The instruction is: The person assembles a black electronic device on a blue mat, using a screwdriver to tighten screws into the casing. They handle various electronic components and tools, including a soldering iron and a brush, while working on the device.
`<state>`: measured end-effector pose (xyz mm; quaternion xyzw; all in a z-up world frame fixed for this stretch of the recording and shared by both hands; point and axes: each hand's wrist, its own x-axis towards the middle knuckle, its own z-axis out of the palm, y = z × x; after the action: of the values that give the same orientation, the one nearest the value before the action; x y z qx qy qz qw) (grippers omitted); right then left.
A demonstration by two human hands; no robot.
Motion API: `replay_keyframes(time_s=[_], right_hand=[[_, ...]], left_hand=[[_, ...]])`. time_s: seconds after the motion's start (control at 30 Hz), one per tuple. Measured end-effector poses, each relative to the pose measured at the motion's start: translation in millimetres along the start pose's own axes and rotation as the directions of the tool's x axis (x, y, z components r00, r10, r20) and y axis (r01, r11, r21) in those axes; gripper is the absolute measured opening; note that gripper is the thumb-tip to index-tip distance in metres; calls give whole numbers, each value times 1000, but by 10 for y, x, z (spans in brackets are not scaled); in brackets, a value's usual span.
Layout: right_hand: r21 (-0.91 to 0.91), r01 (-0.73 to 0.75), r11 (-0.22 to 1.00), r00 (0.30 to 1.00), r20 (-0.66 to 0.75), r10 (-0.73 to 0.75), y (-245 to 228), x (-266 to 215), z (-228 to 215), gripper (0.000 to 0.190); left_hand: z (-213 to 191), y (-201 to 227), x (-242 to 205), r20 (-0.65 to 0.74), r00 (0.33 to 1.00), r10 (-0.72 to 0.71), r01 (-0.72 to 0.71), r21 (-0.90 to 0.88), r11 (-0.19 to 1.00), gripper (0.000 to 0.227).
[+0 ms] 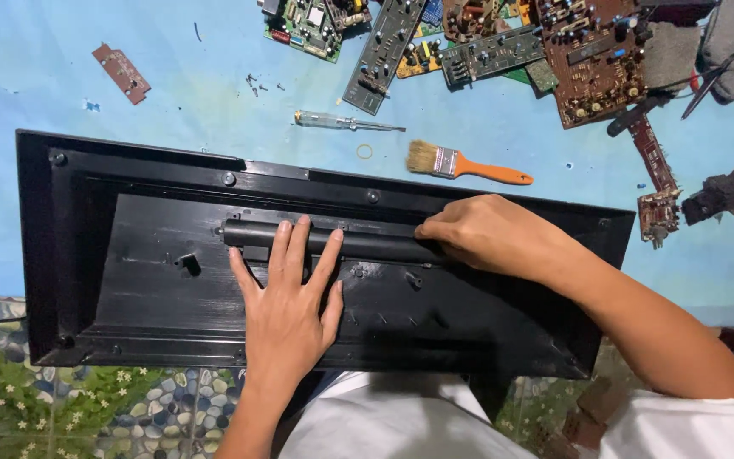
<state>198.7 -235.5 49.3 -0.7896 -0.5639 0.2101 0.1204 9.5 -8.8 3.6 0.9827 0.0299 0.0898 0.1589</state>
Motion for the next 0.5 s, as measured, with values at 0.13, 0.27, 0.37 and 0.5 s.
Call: replay_keyframes(time_s=[0.13, 0.27, 0.37, 0.5], right_hand=[[-31, 16, 999, 1000, 10, -16, -5, 17, -35, 40], [-39, -49, 998, 997, 54, 51, -91, -44, -82, 53], [-76, -107, 991, 990, 85, 113, -144, -146, -37, 61], [6, -163, 987, 987, 3, 163, -150, -166, -45, 61]], left_hand=[[4, 3, -6, -1, 1000, -2, 2, 2, 1000, 66], [15, -14, -5, 14, 1000, -10, 10, -1, 1000, 67], [25, -20, -14, 22, 1000, -9, 10, -3, 1000, 68], [-11, -15, 7, 12, 1000, -2, 2, -11, 1000, 67]])
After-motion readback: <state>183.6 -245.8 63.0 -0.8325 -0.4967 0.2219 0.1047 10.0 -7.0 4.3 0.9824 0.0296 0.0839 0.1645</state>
